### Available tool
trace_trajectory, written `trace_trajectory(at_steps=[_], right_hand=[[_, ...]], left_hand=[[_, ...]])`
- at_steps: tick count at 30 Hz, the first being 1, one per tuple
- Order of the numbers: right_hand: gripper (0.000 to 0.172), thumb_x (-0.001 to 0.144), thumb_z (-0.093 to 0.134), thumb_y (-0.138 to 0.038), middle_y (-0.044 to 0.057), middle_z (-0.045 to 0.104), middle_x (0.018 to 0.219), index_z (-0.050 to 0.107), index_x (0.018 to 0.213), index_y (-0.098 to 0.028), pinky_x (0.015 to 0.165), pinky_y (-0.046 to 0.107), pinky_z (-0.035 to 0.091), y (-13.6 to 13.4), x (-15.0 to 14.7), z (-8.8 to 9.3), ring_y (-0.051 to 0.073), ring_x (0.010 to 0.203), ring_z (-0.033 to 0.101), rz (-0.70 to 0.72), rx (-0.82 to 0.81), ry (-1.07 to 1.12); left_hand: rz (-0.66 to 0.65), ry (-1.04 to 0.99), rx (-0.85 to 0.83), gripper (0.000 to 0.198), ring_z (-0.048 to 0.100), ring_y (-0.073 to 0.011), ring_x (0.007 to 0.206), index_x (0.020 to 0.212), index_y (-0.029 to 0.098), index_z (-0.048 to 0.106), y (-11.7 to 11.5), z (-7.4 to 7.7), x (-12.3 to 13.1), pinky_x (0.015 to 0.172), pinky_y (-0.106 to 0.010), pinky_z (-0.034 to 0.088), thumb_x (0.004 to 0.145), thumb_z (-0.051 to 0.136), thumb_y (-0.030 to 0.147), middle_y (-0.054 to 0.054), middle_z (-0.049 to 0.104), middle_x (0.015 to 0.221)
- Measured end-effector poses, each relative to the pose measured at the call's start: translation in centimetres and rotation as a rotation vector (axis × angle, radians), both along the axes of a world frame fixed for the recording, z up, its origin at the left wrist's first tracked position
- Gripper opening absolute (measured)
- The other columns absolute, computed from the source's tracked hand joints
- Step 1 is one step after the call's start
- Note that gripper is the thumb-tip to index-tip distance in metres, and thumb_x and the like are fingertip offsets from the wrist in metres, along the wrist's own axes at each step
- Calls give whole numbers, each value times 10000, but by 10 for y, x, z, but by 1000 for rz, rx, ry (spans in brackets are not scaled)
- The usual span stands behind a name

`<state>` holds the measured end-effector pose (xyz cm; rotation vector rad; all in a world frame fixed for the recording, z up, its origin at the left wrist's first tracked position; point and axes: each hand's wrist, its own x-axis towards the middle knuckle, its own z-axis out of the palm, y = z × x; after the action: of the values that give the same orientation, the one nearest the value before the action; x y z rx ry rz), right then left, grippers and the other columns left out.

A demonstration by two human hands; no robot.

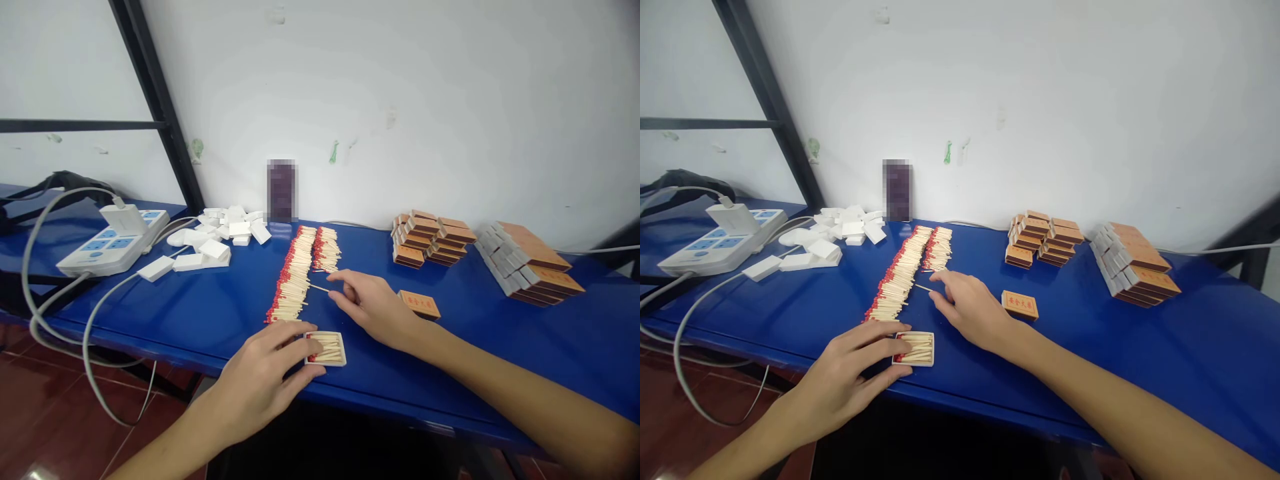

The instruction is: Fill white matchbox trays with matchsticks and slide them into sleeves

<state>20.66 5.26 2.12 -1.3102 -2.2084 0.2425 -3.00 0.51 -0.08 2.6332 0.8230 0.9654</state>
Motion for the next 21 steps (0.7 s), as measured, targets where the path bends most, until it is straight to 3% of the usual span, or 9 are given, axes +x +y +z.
trace_trajectory(at_steps=[4,9,12,15,21], right_hand=[[115,946,509,-233,7,570,757,594,890,-179,650,279,379,16,-5,-7,143,687,501,45,-2,-84],[204,934,514,-246,6,554,712,548,742,-187,632,284,369,0,-6,-2,146,671,491,19,-8,-82],[188,968,435,-196,32,585,841,621,952,-181,691,290,418,-7,-1,0,152,741,537,121,-5,-98],[299,983,392,-163,63,572,1029,605,1185,-218,753,307,458,-6,6,1,149,797,572,200,-8,-156],[221,1022,399,-279,52,563,1002,609,1012,-215,705,304,470,-7,12,9,154,785,581,215,-86,-250]], left_hand=[[0,-36,13,293,665,-206,1059,1231,206,586,-1,1,1,920,-353,579,944,625,244,-84,664,1182],[15,-31,4,338,666,-204,1052,1262,194,560,-2,3,1,917,-349,581,939,636,254,-85,675,1166],[-8,-13,23,237,657,-203,1064,1182,197,606,-1,2,0,932,-351,572,949,618,242,-84,659,1174],[-11,-4,29,187,660,-204,1057,1130,198,632,-1,1,-1,924,-349,575,952,615,250,-83,655,1174],[13,-33,-18,369,668,-208,1045,1283,203,559,-2,3,-1,922,-349,577,932,649,275,-84,679,1163]])
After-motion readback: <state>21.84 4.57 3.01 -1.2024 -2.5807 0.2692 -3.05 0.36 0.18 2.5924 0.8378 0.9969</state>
